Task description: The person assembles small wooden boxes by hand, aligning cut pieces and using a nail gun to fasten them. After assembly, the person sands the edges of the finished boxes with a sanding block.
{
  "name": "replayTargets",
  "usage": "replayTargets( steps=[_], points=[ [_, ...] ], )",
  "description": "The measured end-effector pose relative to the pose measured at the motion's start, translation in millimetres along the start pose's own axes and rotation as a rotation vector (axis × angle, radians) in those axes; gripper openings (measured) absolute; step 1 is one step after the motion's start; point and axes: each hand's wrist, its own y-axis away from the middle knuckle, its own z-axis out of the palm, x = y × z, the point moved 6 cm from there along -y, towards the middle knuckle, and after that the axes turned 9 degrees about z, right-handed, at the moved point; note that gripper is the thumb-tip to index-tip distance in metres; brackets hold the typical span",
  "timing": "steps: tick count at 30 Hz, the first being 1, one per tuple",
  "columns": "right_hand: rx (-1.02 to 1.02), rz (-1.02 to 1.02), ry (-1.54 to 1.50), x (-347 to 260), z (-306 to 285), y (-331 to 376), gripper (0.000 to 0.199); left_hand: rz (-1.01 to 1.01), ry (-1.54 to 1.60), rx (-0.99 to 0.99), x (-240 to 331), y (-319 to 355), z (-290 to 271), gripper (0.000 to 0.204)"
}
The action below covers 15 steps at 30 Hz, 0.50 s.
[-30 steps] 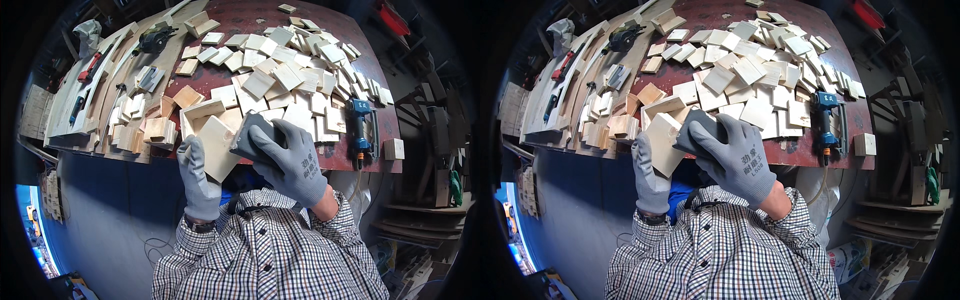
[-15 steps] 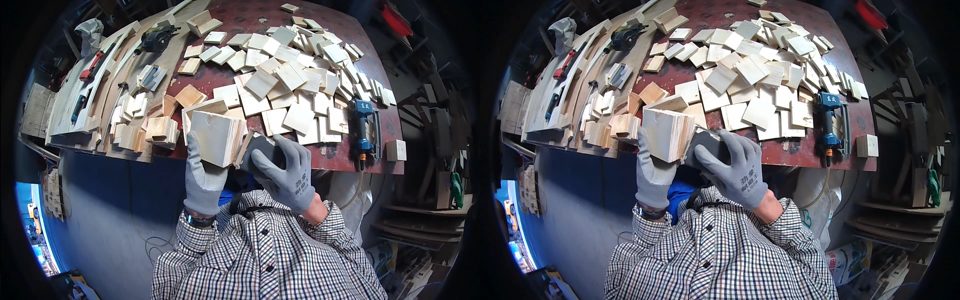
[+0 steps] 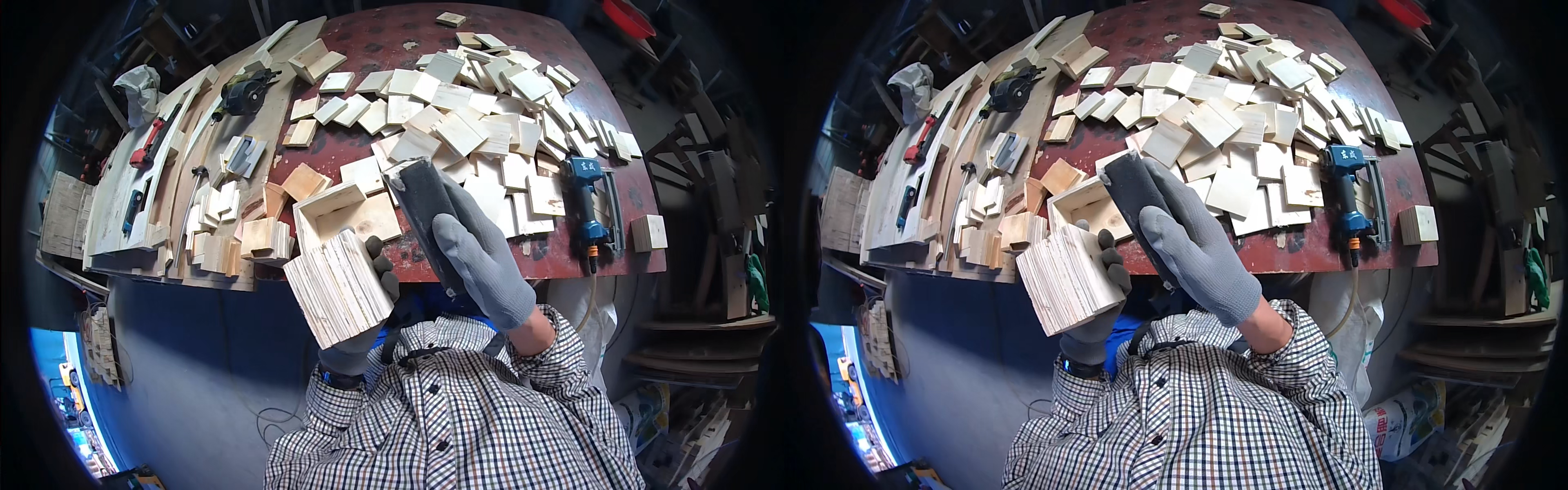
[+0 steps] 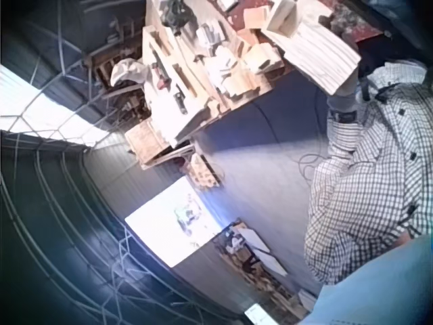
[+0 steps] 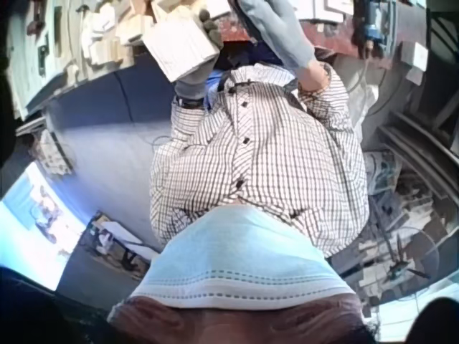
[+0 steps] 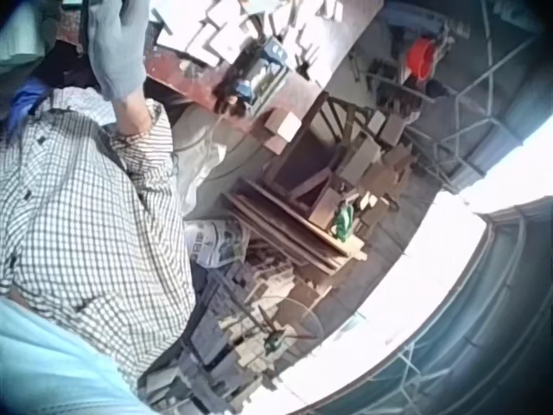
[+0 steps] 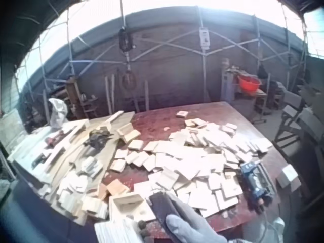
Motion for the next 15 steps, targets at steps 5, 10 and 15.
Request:
replayTargets(
  steps=[5,10,15],
  points=[
    [-0.083,-0.062,0.201,10,33,4,0.074,0.141,-0.365,0.033,8,7,-1,0.102],
    [-0.096,-0.250,0.471,15,32,47,0.072,0.346,-0.896,-0.001,41,16,6,0.093],
    [-0.180,-0.113,0.456,14,0,52,0.069,0.308,-0.766,0.042,68,-6,-22,0.088]
  ],
)
